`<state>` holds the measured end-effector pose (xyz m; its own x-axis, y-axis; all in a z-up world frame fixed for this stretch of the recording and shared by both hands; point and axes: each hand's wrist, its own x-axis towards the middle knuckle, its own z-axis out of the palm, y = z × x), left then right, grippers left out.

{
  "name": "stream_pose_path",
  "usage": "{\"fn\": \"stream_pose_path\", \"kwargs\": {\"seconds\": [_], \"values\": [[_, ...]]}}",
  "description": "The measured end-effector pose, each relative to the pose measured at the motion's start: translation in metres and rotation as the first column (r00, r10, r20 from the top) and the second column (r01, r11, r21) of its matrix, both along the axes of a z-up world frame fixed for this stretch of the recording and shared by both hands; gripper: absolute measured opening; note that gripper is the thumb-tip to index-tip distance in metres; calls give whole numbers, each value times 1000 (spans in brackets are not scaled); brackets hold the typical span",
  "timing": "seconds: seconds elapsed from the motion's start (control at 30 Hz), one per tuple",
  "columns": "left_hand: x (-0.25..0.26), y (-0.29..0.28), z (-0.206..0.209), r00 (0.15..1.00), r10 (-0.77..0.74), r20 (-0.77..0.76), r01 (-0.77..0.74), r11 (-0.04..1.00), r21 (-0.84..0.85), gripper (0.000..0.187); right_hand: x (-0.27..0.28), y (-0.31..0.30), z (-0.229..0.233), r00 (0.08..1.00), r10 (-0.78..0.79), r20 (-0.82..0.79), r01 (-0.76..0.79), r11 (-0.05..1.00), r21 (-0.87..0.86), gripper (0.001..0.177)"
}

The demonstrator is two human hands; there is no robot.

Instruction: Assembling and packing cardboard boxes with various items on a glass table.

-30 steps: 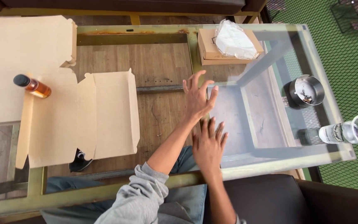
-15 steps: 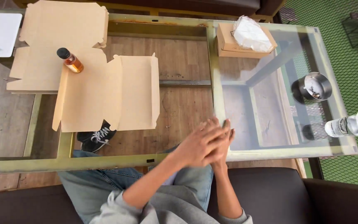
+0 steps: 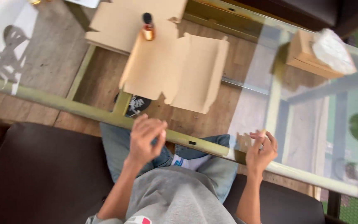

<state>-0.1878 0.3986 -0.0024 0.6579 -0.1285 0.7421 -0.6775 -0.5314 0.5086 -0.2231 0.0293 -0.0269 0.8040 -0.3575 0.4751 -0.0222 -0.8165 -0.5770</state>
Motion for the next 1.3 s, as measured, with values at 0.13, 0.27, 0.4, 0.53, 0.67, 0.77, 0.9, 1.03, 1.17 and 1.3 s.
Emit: {"fn": "stream_pose_path", "kwargs": {"seconds": [0.13,0.27,0.4,0.53,0.67,0.77,0.9,1.03,1.17,1.3], "values": [[46,51,3,935,333,124,-349,925,149,30,9,58,28,982,75,172,-71,997,-25,35],[85,74,8,853,482,200,-518,829,210,34,20,117,37,934,290,209,-276,957,-92,19],[98,82,-7,846,533,-4,-529,841,110,52,52,197,80,837,485,254,-499,867,-9,15],[104,86,-30,849,422,-318,-462,885,-57,72,108,241,110,796,589,140,-605,785,137,9],[108,89,-32,820,353,-451,-429,900,-74,72,197,276,108,845,521,116,-529,787,319,35],[108,84,-34,800,451,-396,-439,890,126,63,263,286,81,899,437,-9,-405,840,359,55],[110,84,-39,774,456,-440,-435,887,154,56,315,298,60,891,418,-176,-353,883,310,72],[110,86,-38,767,462,-445,-444,883,153,51,344,308,38,896,433,-99,-407,889,211,66],[107,86,-33,758,442,-480,-421,893,157,54,343,309,38,906,423,-28,-415,899,140,41],[105,85,-26,761,412,-501,-431,899,84,49,358,304,51,921,340,191,-371,916,156,32]]}}
